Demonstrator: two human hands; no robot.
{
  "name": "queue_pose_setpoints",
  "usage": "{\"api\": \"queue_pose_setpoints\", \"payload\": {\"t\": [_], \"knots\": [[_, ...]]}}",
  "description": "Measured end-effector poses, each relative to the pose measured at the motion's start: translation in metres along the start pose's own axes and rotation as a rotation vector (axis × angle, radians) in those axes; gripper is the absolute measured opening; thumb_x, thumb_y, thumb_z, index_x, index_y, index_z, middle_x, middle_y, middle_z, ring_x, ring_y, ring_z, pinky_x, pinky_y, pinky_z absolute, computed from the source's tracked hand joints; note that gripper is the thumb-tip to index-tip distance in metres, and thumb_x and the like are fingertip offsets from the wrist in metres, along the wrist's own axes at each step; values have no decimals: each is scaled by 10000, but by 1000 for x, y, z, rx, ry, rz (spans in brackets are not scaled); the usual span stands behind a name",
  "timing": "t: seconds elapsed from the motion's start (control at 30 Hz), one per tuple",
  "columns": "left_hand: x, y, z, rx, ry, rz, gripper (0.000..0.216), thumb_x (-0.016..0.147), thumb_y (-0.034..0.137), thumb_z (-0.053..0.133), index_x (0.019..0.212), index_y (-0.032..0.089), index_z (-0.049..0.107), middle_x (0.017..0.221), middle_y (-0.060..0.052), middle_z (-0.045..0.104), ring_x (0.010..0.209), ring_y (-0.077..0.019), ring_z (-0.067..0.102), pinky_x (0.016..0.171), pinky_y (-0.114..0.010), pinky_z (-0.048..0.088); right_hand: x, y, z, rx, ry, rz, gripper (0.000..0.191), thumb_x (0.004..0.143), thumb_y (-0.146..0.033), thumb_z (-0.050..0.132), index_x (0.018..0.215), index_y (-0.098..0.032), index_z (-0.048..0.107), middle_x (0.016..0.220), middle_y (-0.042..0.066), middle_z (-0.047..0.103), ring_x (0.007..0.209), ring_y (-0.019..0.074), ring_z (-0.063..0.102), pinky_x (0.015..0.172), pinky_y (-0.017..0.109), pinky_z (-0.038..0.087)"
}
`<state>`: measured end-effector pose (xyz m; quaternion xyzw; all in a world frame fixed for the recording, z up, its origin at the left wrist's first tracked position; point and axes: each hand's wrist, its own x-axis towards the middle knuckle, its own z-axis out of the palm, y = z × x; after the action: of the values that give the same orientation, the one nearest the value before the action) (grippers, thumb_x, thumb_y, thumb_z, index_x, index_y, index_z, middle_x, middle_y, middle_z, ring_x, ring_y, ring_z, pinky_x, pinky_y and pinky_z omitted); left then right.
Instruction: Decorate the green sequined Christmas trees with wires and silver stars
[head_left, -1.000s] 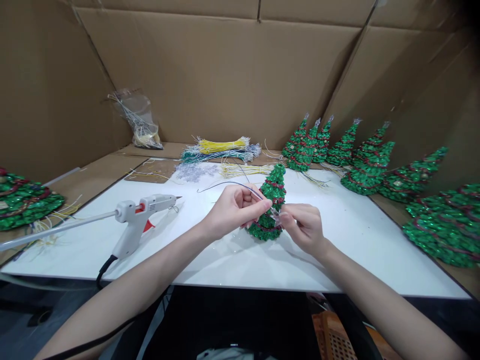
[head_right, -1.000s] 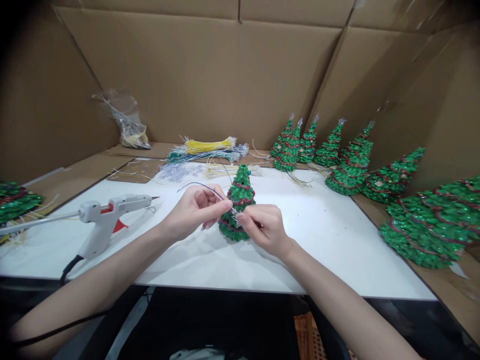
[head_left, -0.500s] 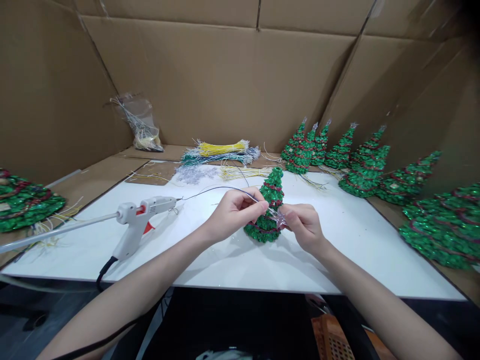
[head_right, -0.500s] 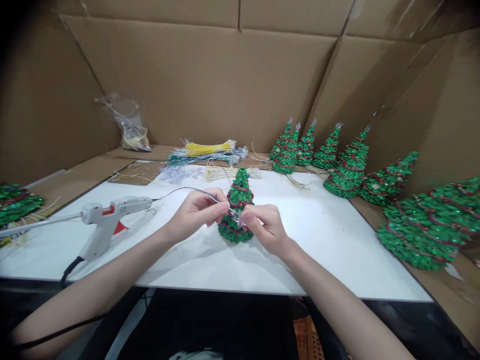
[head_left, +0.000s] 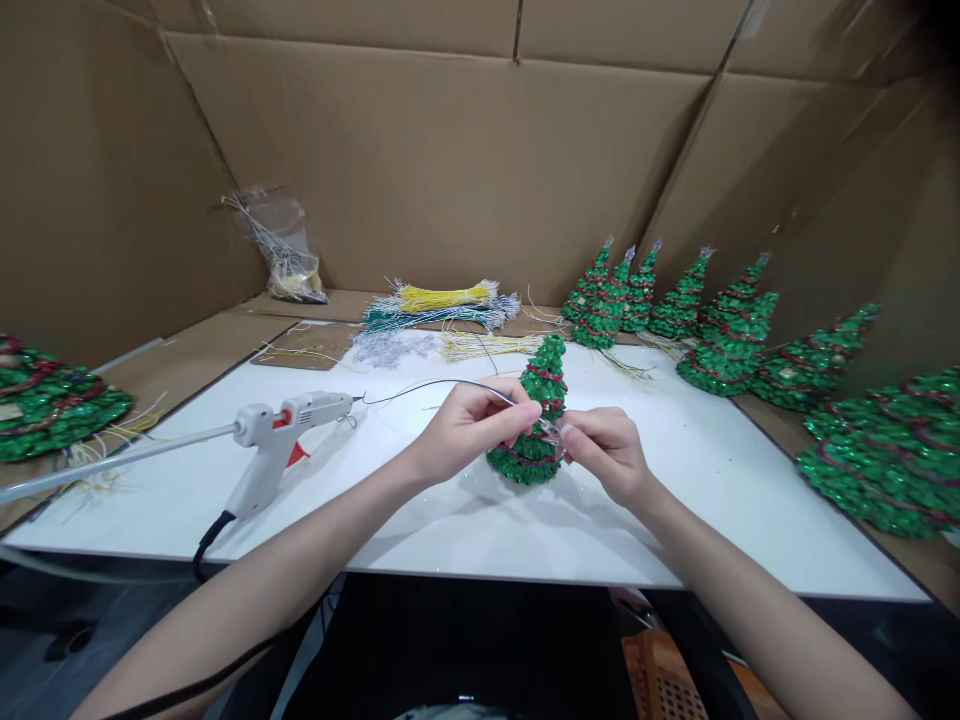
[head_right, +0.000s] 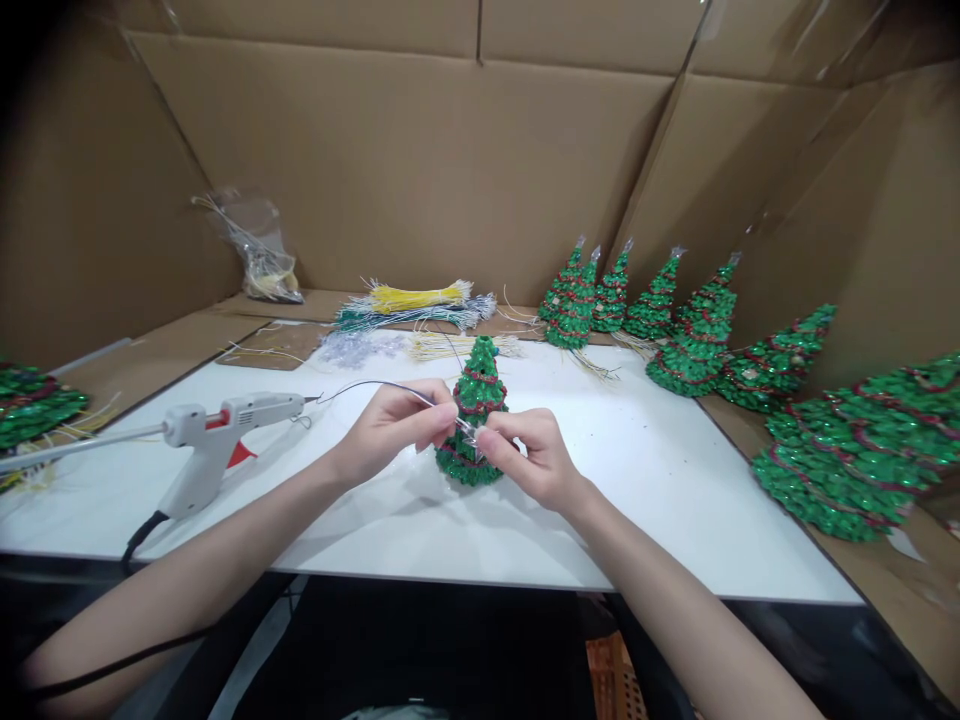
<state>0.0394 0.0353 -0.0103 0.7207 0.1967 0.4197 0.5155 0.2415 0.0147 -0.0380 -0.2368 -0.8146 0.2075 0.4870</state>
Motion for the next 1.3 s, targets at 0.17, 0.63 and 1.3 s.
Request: {"api": "queue_pose_setpoints", "payload": {"t": [0.17,0.63,1.3], "knots": [[-1,1,-3,32,-58,-49,326,909,366,622,671,143,615,571,31,521,511,-71,402,487,-214,299,1,-1,0,27,-38,-15,373,987,-278,490,632,-173,541,519,-41,440,455,71,385,460,232,299],[-5,-2,-3,0,-74,-62,275,922,339,627,733,141,635,673,7,565,600,-86,486,549,-203,369,1,-1,2,20,-13,1,391,984,-281,492,610,-173,523,509,-42,423,447,69,365,449,229,282],[-5,-2,-2,38,-61,-57,254,915,352,627,764,148,643,715,-5,587,617,-98,504,555,-215,389,1,-1,2,-33,5,-17,380,978,-277,503,613,-176,536,498,-39,444,442,72,372,449,230,293]]}}
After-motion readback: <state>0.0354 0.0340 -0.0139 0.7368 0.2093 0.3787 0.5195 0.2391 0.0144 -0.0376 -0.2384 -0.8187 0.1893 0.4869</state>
